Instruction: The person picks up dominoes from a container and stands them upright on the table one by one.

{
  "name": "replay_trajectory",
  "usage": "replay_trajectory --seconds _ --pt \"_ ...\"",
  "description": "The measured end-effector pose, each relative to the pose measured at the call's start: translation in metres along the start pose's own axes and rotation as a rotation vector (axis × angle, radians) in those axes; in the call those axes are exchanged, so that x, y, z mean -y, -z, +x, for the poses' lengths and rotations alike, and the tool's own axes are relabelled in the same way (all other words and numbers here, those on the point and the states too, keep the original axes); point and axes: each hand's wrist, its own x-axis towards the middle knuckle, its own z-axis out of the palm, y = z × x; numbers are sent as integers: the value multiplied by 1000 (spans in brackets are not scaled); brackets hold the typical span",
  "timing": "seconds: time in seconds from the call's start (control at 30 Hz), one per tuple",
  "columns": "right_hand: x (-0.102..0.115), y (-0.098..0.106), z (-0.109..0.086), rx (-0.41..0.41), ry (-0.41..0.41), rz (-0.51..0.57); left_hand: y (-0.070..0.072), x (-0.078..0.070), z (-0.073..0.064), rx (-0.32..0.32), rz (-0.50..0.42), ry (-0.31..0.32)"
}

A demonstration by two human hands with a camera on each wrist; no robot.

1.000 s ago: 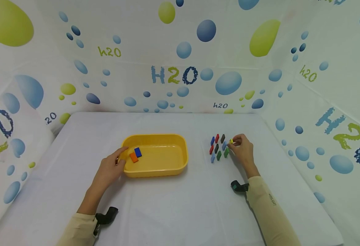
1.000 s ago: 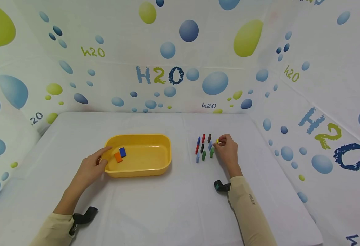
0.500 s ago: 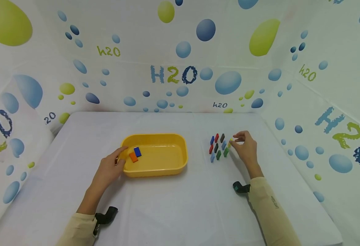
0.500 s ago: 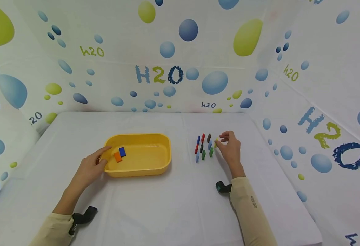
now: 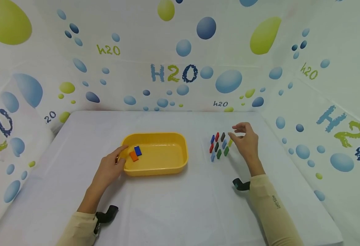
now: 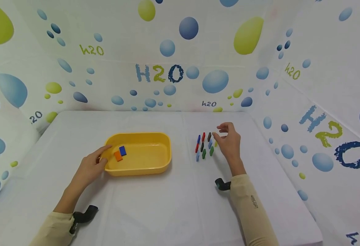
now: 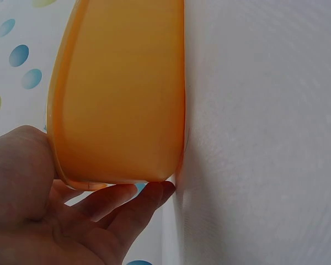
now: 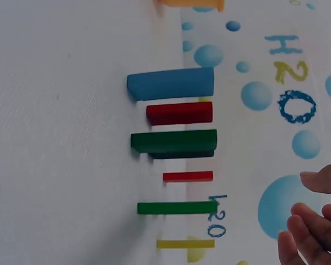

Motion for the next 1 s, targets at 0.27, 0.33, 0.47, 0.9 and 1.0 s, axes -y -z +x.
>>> replay_trajectory --seconds 0.27,0.33,0.47,0.9,1.0 --pt "26 -12 0 27 17 33 0 1 1 -5 5 -4" --pt "33 -16 0 32 21 41 0 0 1 -4 5 -3" --pt "45 -23 -2 44 44 75 0 -1 0 0 7 2" --pt "70 -57 -9 103 117 177 -1 1 1 -2 10 -11" --pt "75 -65 -10 123 135 184 0 1 0 -6 7 -13"
